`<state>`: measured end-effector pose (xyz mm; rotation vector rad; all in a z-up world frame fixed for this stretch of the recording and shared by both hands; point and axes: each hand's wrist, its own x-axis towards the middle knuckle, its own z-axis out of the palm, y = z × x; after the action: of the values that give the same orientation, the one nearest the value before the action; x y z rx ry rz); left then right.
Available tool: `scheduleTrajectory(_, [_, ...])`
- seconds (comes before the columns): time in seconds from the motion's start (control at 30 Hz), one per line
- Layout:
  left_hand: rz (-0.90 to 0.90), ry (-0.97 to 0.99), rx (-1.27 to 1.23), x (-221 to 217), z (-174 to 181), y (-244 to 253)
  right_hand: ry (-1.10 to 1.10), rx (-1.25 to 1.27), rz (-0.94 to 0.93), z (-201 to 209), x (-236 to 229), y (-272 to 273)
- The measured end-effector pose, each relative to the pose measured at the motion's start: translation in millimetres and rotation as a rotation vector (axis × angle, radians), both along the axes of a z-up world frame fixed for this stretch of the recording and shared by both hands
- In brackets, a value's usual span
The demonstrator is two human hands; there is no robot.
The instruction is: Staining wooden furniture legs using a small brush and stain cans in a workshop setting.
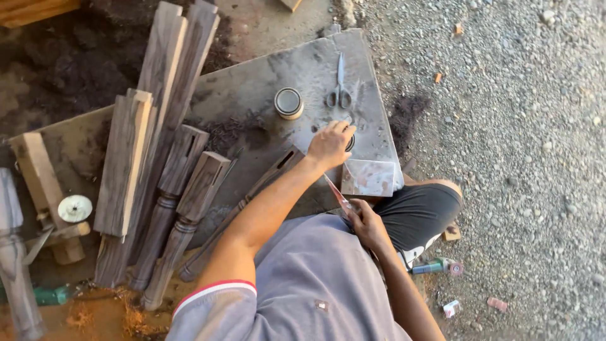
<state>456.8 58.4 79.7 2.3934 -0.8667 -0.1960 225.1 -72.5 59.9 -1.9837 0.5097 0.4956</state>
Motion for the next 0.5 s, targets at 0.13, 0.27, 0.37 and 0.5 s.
scheduleTrajectory(0.13, [-0.019,0.138,-0.011,22.6,-1.2,-16.9,-0.081,0.066,-0.053,10.0,8.3,12.0])
scheduleTrajectory(0.27, [0.545,0.152,-0.131,80.0,-59.9,-37.5,-0.122,-0.074,0.129,21.5,16.8,18.7])
scheduleTrajectory(0.37, [0.636,0.195,0.158,105.9,-73.4,-49.2,-0.291,-0.218,0.100,42.3,23.0,14.7])
scheduleTrajectory(0.5, [0.603,0.140,0.237,114.0,-132.5,-58.7,-0.328,-0.228,-0.027,39.0,29.1,-11.5])
